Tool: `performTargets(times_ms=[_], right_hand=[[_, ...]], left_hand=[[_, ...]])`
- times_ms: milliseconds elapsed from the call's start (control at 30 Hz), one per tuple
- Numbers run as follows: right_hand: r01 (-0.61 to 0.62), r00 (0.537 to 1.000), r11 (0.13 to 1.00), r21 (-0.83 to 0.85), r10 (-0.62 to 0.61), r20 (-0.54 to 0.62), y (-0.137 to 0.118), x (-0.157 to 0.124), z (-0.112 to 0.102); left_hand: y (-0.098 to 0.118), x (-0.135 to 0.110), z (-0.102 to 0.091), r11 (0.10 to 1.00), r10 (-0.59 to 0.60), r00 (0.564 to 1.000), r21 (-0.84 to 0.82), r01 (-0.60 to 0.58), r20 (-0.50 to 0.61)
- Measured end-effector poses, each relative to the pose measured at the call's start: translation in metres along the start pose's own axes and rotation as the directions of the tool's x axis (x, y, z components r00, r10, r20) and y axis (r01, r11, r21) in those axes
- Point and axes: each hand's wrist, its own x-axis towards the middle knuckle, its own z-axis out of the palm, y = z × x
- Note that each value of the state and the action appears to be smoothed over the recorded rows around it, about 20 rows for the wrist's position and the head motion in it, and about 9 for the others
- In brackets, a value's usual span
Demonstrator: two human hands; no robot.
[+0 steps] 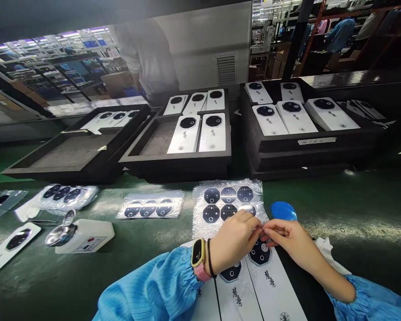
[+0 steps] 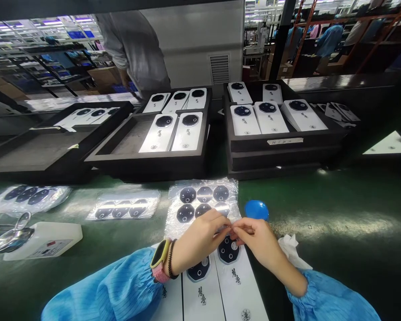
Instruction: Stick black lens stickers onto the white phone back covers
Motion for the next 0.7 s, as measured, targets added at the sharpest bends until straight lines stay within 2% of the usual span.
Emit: performTargets(times_ms=[233,400,700], right_hand=[[0.169,0.985,0.97,-0.177,-0.172,-0.001,0.0028,-0.0036,0.0014],[0.281,0.952,0.896,-0.343,-0.305,-0.017,0.0055,-0.0054,0.0034],[0.293,0.944,0.871,-0.393,-0.33,-0.027,0.002,-0.0064,0.0047]], left_hand=[[0.0009,0.0013,-0.0004,1.0,0.022,0.999,0.013,-0.021,-0.025],[0.0003,0.0005,0.0017,0.999,0.04,0.999,0.036,-0.039,-0.031],[-0.0021,0.0013,0.0014,0.999,0.02,0.998,0.039,-0.018,-0.055]])
